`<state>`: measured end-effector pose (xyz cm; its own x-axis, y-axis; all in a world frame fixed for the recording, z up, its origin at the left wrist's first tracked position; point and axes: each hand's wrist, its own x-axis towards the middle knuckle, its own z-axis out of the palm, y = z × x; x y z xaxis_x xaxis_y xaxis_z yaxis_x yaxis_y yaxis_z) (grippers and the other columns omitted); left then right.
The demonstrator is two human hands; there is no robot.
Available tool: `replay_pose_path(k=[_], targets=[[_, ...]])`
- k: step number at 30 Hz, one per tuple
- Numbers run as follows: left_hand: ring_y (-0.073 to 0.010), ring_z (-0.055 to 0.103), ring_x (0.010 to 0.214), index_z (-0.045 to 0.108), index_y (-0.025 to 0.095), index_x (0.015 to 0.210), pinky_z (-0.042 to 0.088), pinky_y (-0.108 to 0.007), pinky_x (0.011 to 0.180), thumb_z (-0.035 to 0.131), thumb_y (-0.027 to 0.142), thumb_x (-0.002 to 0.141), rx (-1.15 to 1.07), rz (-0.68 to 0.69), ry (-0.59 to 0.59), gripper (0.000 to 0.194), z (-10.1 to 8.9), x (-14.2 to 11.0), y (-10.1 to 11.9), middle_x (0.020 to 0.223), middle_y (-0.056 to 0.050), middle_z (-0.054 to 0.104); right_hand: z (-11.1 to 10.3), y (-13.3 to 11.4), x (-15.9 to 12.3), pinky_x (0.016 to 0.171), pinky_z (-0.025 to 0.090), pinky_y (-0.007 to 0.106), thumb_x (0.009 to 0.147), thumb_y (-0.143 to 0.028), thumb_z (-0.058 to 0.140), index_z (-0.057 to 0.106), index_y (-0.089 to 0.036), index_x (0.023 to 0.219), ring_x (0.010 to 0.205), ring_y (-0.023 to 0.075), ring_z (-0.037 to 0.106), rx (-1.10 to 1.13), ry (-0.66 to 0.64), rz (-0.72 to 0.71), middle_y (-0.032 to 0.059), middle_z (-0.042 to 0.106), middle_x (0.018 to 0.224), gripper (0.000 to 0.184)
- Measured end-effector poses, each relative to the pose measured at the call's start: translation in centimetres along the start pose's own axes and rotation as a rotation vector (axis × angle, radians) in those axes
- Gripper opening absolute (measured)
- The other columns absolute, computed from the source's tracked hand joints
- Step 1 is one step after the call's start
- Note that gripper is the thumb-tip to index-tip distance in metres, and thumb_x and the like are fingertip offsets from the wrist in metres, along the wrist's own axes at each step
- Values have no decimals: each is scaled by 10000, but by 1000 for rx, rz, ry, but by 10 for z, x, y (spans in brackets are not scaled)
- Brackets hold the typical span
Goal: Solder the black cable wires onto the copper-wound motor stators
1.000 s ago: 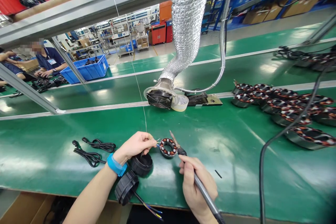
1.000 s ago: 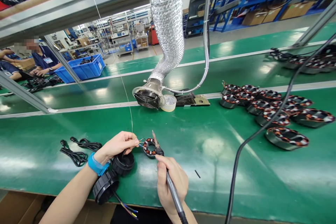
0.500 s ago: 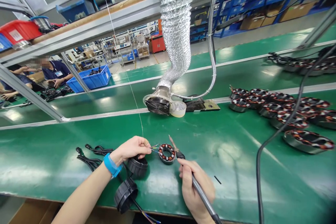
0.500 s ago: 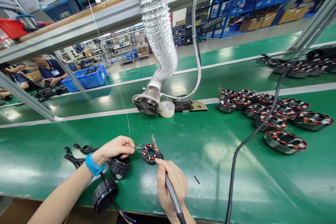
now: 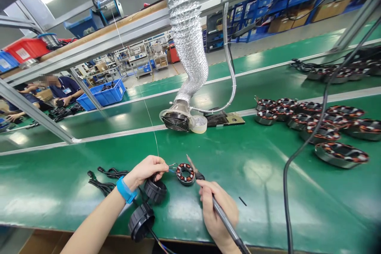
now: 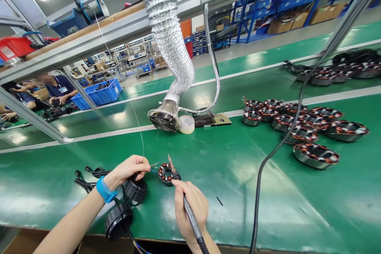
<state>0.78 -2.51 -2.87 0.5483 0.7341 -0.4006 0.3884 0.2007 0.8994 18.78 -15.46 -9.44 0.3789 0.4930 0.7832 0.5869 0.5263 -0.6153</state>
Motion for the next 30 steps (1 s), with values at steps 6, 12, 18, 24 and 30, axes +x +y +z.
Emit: replay_pose_path(k=[6, 12, 18, 24, 30], targets=[[-44, 275, 364, 583, 142, 660, 150, -230, 439, 742, 591, 642, 83, 18, 101, 477, 12, 7, 0, 397, 87, 390, 0, -2, 1, 596, 512, 258, 922, -76, 494, 653, -167, 990, 620, 135, 648, 1, 1, -8, 27, 672, 736, 195], [-41, 284, 369, 581, 141, 674, 128, -232, 440, 786, 603, 596, 56, 23, 154, 511, 11, 9, -4, 418, 81, 424, 0, 0, -1, 602, 499, 256, 930, -77, 494, 649, -165, 996, 630, 133, 644, -2, 3, -13, 27, 668, 740, 190], [-35, 306, 388, 616, 125, 747, 134, -229, 430, 856, 527, 512, -46, -21, 112, 524, 8, 10, -4, 495, 72, 483, 0, 1, -1, 610, 494, 258, 931, -71, 495, 643, -161, 1006, 635, 132, 636, 18, -3, -19, 31, 665, 749, 189], [-42, 225, 396, 591, 133, 721, 95, -249, 438, 743, 646, 645, 67, -1, 62, 540, 9, 11, -7, 429, 105, 339, 0, 0, 0, 614, 487, 250, 929, -60, 494, 642, -157, 1004, 633, 122, 629, 39, -3, -25, 29, 666, 759, 192], [-40, 150, 413, 624, 118, 780, 77, -253, 440, 665, 679, 716, 32, 36, 21, 566, 10, 11, -7, 459, 123, 255, 0, 1, -2, 642, 487, 259, 930, -58, 496, 640, -164, 1013, 670, 128, 632, 48, -11, 2, 32, 668, 776, 198]])
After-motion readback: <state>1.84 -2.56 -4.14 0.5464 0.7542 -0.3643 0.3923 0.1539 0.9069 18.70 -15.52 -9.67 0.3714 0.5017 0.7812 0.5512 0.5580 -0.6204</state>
